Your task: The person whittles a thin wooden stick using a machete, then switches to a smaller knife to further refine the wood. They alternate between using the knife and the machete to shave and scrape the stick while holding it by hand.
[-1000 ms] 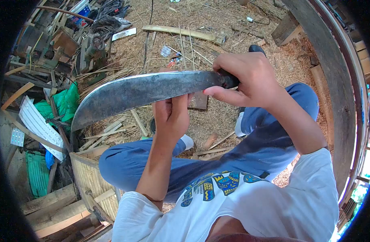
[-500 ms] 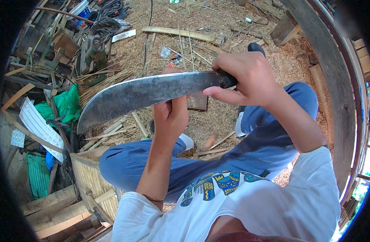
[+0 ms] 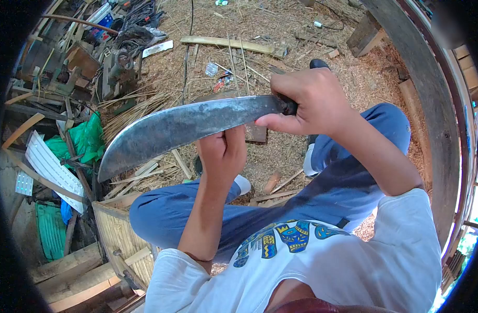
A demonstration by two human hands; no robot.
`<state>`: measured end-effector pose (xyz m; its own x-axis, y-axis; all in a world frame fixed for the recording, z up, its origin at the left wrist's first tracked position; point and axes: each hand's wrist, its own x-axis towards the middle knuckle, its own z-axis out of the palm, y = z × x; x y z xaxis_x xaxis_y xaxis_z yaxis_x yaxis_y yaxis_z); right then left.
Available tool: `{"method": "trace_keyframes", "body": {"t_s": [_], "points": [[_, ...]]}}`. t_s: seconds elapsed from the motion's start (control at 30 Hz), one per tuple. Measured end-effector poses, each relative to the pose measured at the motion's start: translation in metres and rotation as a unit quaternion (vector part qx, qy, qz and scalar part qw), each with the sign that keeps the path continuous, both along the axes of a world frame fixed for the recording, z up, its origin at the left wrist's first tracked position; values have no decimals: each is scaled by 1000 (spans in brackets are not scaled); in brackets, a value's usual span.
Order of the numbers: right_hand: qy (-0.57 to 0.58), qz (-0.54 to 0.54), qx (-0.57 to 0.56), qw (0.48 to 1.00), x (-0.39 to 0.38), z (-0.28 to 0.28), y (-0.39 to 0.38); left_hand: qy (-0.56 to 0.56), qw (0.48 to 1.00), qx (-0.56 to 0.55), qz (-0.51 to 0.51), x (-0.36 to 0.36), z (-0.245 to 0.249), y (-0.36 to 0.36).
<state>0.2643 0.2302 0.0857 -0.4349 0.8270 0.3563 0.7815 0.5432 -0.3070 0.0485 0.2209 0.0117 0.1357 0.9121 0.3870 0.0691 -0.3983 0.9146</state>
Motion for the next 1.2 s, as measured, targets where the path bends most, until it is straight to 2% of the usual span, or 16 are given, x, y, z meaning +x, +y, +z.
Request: {"method": "trace_keyframes", "body": {"t_s": [0.23, 0.27, 0.3, 0.37, 0.4, 0.43, 0.47, 0.57, 0.6, 0.67, 0.87, 1.0, 1.07, 1.2], "points": [[-17, -11, 7, 1000, 12, -24, 18, 19, 998, 32, 57, 14, 0, 6], [-26, -22, 1, 999, 17, -28, 24, -72, 994, 11, 80, 14, 1, 7], [-4, -96, -61, 994, 27, -35, 32, -162, 981, -12, 101, 9, 0, 6], [11, -271, -161, 949, 85, -49, 75, -234, 968, -24, 82, -5, 18, 2], [4, -364, -207, 908, 126, -59, 92, -214, 975, -15, 49, -19, 47, -5], [-6, -381, -186, 905, 154, -64, 85, -199, 980, 1, 21, -32, 66, -5], [-26, -392, -160, 905, 167, -59, 88, -152, 982, -26, 107, -22, 70, 1], [115, -378, -130, 910, 119, -48, 53, -177, 976, -119, 46, -20, 56, 11], [122, -352, -108, 922, 106, -47, 43, -205, 971, -124, 19, -16, 48, 14], [142, -307, -67, 939, 73, -47, 28, -162, 979, -124, 18, -8, 42, 11], [111, -152, -94, 977, 26, -7, -4, -117, 986, -118, -16, 4, 37, 2], [86, -15, 20, 996, 11, -2, -9, -105, 987, -121, -7, 13, 37, -7], [54, -10, 34, 998, 5, 5, -11, -121, 982, -146, -15, 14, 32, -9], [30, 2, 53, 998, 2, 5, -9, -102, 988, -112, -3, 20, 35, -15]]}}
